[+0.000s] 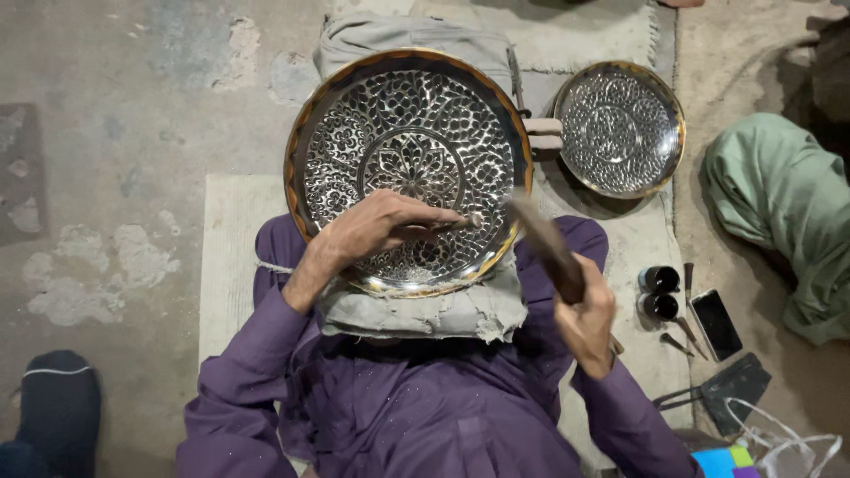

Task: The person sits on the floor with a decorated brass tray on a cloth pad on their lap. They hold a small chisel against the tray's floral pattern with one hand and strike it with a wooden mallet held in the other hand, working across the engraved design, and briefly adjust a rope around the tray.

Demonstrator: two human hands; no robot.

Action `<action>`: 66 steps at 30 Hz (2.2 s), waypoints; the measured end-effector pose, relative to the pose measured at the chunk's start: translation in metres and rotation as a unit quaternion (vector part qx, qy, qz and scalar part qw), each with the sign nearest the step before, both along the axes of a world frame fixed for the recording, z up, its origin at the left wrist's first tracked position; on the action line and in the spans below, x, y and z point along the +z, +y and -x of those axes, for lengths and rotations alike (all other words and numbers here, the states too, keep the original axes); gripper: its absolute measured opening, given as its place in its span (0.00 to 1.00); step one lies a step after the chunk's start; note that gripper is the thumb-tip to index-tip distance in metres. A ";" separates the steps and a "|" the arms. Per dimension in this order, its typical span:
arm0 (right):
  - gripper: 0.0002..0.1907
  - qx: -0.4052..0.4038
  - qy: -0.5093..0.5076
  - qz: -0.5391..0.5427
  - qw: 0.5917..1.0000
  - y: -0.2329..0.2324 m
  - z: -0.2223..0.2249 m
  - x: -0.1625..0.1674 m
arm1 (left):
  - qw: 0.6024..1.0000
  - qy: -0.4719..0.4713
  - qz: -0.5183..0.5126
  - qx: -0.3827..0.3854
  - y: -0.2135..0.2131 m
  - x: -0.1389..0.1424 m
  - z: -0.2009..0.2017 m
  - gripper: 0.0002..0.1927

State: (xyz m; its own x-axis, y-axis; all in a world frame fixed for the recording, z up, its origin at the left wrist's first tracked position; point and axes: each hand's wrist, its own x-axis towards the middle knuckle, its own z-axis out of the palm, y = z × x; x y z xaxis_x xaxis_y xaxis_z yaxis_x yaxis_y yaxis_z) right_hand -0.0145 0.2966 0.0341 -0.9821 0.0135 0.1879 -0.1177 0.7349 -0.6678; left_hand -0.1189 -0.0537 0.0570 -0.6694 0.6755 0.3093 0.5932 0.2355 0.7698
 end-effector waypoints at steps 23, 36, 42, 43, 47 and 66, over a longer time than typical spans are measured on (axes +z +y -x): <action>0.18 0.017 -0.017 0.050 0.998 -0.003 -0.004 0.004 | 0.999 0.002 0.039 0.016 0.004 -0.001 0.000 0.28; 0.17 0.012 -0.003 0.047 0.999 -0.008 0.001 0.015 | 1.000 0.012 -0.020 0.009 0.003 -0.003 0.001 0.26; 0.21 0.027 0.016 -0.022 0.999 -0.007 0.003 0.013 | 0.999 0.021 -0.019 0.015 0.002 -0.003 0.001 0.26; 0.18 0.035 -0.004 0.009 0.999 -0.007 0.003 0.012 | 1.000 0.016 0.001 0.017 0.002 -0.003 0.001 0.26; 0.21 0.013 -0.039 -0.018 0.999 -0.009 0.000 0.009 | 1.000 0.025 0.008 0.018 0.002 -0.007 0.002 0.26; 0.19 0.096 -0.042 0.151 0.983 -0.007 0.030 0.030 | 0.994 -0.011 -0.008 0.106 0.007 -0.020 -0.003 0.26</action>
